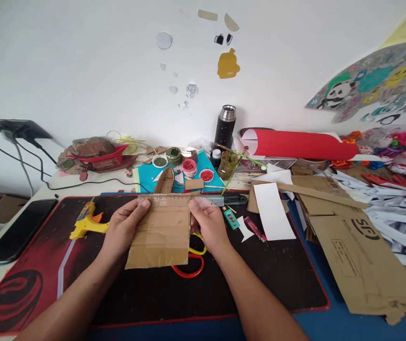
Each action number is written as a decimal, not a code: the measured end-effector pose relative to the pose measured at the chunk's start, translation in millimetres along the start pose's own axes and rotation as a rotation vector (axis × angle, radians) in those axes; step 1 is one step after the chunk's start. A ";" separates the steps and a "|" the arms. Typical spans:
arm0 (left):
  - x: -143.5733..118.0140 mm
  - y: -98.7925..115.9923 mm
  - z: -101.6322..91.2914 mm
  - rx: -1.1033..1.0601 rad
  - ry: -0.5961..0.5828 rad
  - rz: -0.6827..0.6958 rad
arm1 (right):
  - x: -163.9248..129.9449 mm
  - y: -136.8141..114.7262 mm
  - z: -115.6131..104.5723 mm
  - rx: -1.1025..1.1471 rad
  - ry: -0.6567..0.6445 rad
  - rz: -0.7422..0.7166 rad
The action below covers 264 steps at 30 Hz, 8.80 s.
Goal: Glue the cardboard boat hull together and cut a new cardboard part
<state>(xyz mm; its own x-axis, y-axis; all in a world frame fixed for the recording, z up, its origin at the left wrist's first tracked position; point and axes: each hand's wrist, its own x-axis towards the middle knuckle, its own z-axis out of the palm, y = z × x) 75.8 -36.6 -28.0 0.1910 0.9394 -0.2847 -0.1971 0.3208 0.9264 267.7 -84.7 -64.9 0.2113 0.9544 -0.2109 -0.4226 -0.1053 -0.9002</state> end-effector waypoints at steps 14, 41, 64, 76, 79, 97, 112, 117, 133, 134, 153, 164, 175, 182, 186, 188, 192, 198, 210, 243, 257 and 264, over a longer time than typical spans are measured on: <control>-0.7 -5.5 2.9 0.047 -0.022 -0.008 | -5.3 -2.0 5.0 -0.072 0.016 0.011; 4.3 -9.6 -12.2 0.079 -0.226 -0.002 | -5.3 -10.1 4.0 -0.143 0.007 -0.077; 1.6 -5.3 -8.5 0.142 -0.174 0.046 | -6.0 -6.8 2.5 -0.092 -0.023 -0.036; -16.4 5.2 -16.1 0.508 -0.061 0.511 | -3.2 -1.6 -6.5 -0.169 -0.121 -0.127; -24.9 9.8 -17.2 0.578 -0.041 0.619 | -2.1 -3.5 -9.0 -0.187 -0.163 -0.166; 17.8 19.7 -26.4 -0.119 0.298 0.271 | -1.6 -4.7 -6.0 -0.121 -0.020 -0.104; 32.6 10.9 -30.6 -0.199 0.173 0.315 | -32.1 -21.0 -18.1 -0.735 -0.097 -0.226; 37.0 -1.3 -36.1 -0.183 0.096 0.306 | -30.9 -24.1 -22.2 -1.196 -0.220 -0.276; 43.2 -15.5 -40.1 -0.064 -0.002 0.318 | -12.2 -40.5 4.0 -1.937 -0.414 -0.155; 42.9 -15.4 -39.7 -0.067 -0.009 0.314 | -10.4 -39.7 6.8 -1.950 -0.428 -0.160; 38.3 -8.6 -35.2 -0.228 -0.016 0.172 | -8.4 -12.4 -29.5 -1.045 -0.063 -0.133; 38.5 -13.1 -32.5 -0.216 -0.046 0.117 | -46.2 -10.0 -54.6 -0.973 0.005 -0.190; 38.3 -19.7 -33.7 -0.105 -0.067 0.131 | -61.0 -10.6 -69.7 -1.100 -0.042 -0.160; 32.7 -11.3 -29.1 -0.016 -0.064 0.101 | -58.9 -18.5 -64.7 -0.630 0.003 -0.111; 29.0 -6.8 -26.3 0.063 -0.066 0.063 | -47.3 -27.8 -46.6 -0.367 0.036 -0.164; 26.9 -4.8 -24.4 0.099 -0.079 0.029 | -40.4 -31.3 -34.7 -0.296 0.033 -0.199; 24.6 -3.0 -21.5 0.158 -0.098 -0.015 | -27.2 -38.6 -8.1 -0.298 -0.003 -0.289; 24.7 -5.7 -23.9 0.237 -0.078 0.022 | -6.9 -49.7 24.1 -0.262 -0.016 -0.419; 17.7 -3.2 -19.1 0.250 -0.065 -0.012 | -2.9 -32.3 7.5 -0.283 0.056 -0.465; 14.0 -2.0 -18.1 0.246 -0.089 -0.010 | -4.6 -24.1 2.0 -0.526 0.017 -0.496; 13.1 -2.0 -18.5 0.208 -0.119 -0.009 | -4.3 -23.0 2.6 -0.527 0.026 -0.504; 14.4 -2.6 -19.0 0.217 -0.121 -0.005 | -4.1 -22.3 2.0 -0.533 0.027 -0.493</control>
<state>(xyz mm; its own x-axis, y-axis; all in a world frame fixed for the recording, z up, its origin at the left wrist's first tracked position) 60.8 -21.6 -39.2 0.3078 0.9125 -0.2696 0.0126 0.2794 0.9601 274.5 -85.7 -43.2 0.2907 0.9196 0.2641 0.2124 0.2071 -0.9550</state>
